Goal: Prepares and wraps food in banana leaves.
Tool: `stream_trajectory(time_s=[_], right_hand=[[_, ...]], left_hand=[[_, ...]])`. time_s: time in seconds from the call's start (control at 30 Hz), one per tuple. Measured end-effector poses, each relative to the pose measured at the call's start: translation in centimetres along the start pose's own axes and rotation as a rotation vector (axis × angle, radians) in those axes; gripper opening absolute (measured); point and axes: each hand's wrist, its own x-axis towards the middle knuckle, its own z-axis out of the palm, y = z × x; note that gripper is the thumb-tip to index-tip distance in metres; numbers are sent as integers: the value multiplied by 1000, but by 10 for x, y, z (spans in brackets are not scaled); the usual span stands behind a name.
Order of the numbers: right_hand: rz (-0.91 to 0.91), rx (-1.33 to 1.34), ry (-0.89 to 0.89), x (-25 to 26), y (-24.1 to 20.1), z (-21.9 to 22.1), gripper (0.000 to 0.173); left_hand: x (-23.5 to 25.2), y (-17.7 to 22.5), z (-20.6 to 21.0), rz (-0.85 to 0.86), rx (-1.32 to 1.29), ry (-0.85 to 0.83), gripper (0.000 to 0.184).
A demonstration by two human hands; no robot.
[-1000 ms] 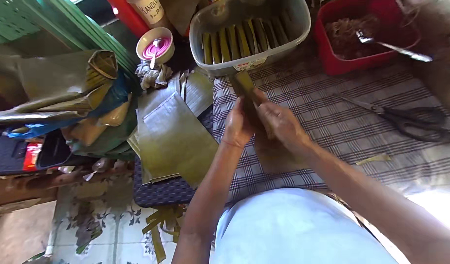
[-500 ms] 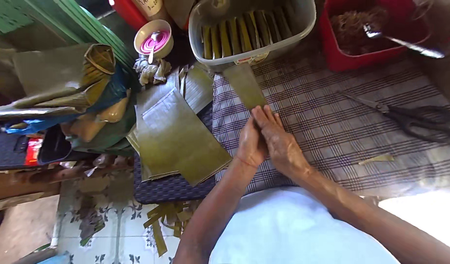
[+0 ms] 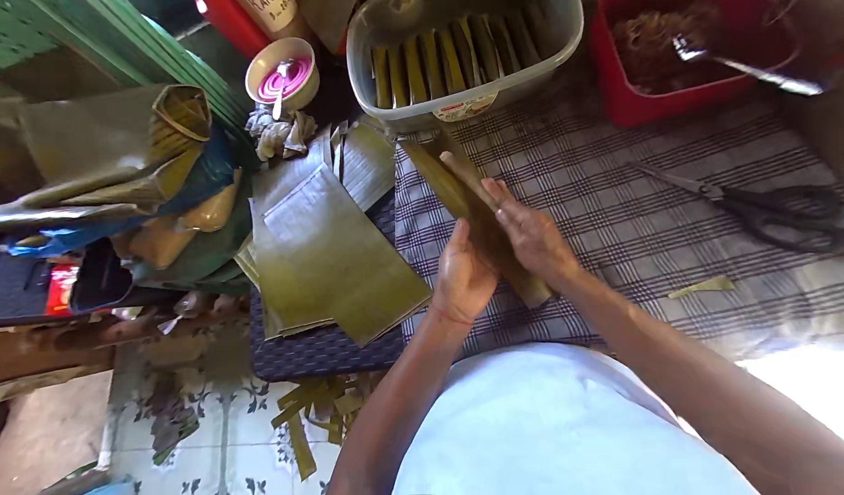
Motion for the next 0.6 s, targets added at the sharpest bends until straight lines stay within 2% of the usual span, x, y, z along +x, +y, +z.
stream_trajectory(time_s=[0.07,0.17,0.23,0.33,0.43,0.6], right_hand=[[184,175,-35,13,9,-24,44],[274,338,-70,8,14,-43,55],[219,287,-122,-4,16,-40,59],[140,194,-184,-8,18,-34,54],[210,154,-164,18,18,-51,48],[161,-31,-325,73,24,-44,28]], left_hand=[[-1,-3,-8,28,7,32,48],[-5,-5,-12,44,-46,41,45],[-5,-8,-9,30,-48,43,44],[-4,-11,-11,-6,-4,17,44],[-2,-1,-25,35,80,2,39],[19,21,-28,213,134,179,38]])
